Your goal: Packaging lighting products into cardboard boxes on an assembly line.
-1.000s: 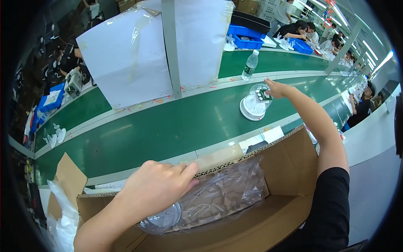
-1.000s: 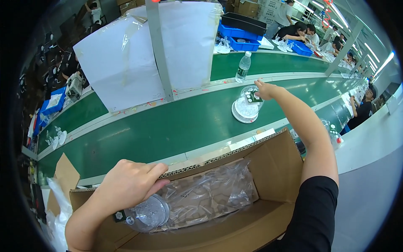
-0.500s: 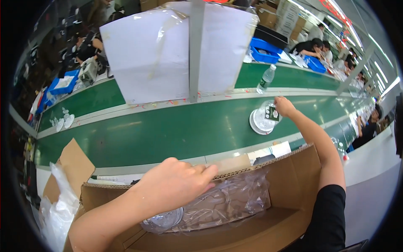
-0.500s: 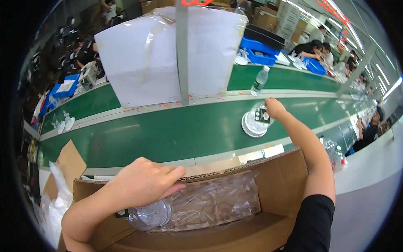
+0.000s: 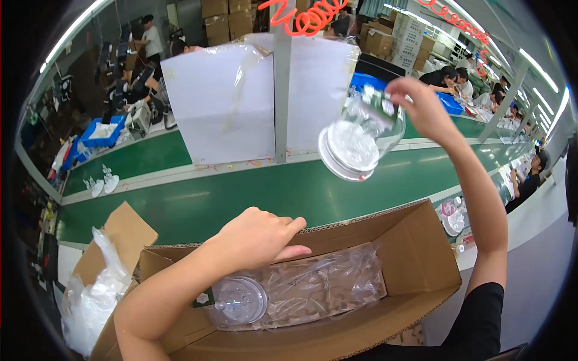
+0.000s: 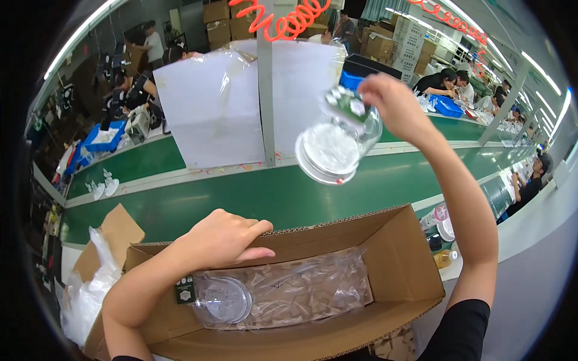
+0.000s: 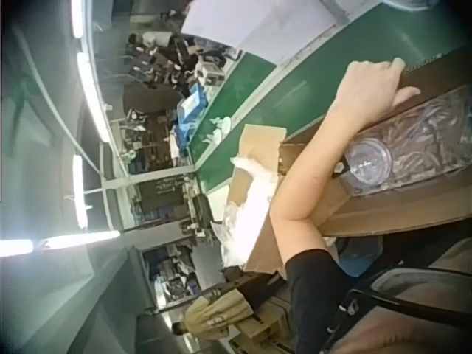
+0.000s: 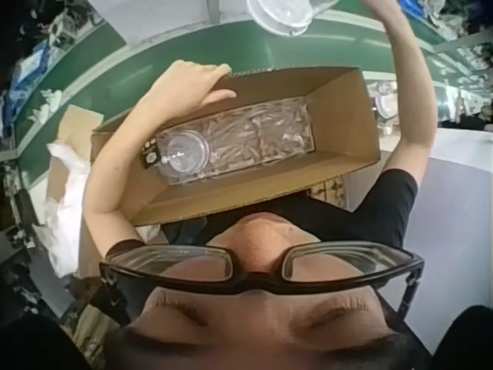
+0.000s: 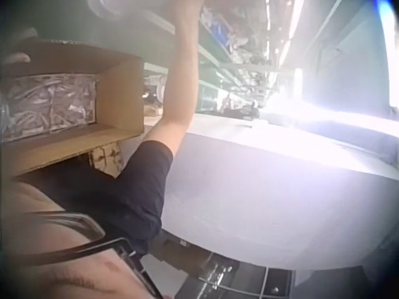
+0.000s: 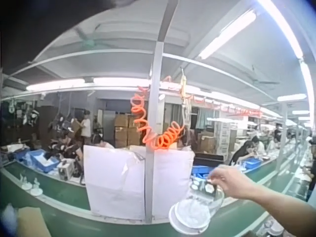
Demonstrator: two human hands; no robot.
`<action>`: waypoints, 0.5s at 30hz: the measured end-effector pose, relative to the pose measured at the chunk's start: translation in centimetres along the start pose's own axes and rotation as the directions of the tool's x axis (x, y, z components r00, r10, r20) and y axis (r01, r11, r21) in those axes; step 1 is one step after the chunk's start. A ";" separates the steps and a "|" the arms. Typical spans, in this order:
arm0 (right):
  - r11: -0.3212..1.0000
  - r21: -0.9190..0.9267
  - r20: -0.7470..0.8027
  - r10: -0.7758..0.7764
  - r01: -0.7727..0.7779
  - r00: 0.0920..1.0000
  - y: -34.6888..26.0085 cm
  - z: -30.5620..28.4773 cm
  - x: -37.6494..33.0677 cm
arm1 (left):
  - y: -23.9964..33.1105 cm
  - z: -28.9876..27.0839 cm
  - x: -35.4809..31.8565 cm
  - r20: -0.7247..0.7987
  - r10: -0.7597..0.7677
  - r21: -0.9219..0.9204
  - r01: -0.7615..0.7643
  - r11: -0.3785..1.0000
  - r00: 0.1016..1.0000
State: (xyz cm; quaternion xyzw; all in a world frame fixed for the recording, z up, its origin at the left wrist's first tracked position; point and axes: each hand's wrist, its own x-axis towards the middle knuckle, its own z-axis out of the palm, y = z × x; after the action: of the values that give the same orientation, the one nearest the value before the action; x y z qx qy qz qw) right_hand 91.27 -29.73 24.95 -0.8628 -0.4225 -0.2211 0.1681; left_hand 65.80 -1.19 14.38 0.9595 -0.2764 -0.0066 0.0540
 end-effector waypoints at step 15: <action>0.692 0.706 -0.092 0.300 -0.151 0.949 -20.8 -15.2 -1.5 | 4.0 -4.2 -3.0 -0.890 -0.112 -0.220 -0.200 0.955 0.442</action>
State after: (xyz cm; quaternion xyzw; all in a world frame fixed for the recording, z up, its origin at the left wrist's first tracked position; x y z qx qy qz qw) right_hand 70.13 -25.80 39.16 -0.7560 -0.3453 -0.1105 0.5450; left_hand 61.27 -2.57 18.91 0.7905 -0.2270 0.4610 0.3333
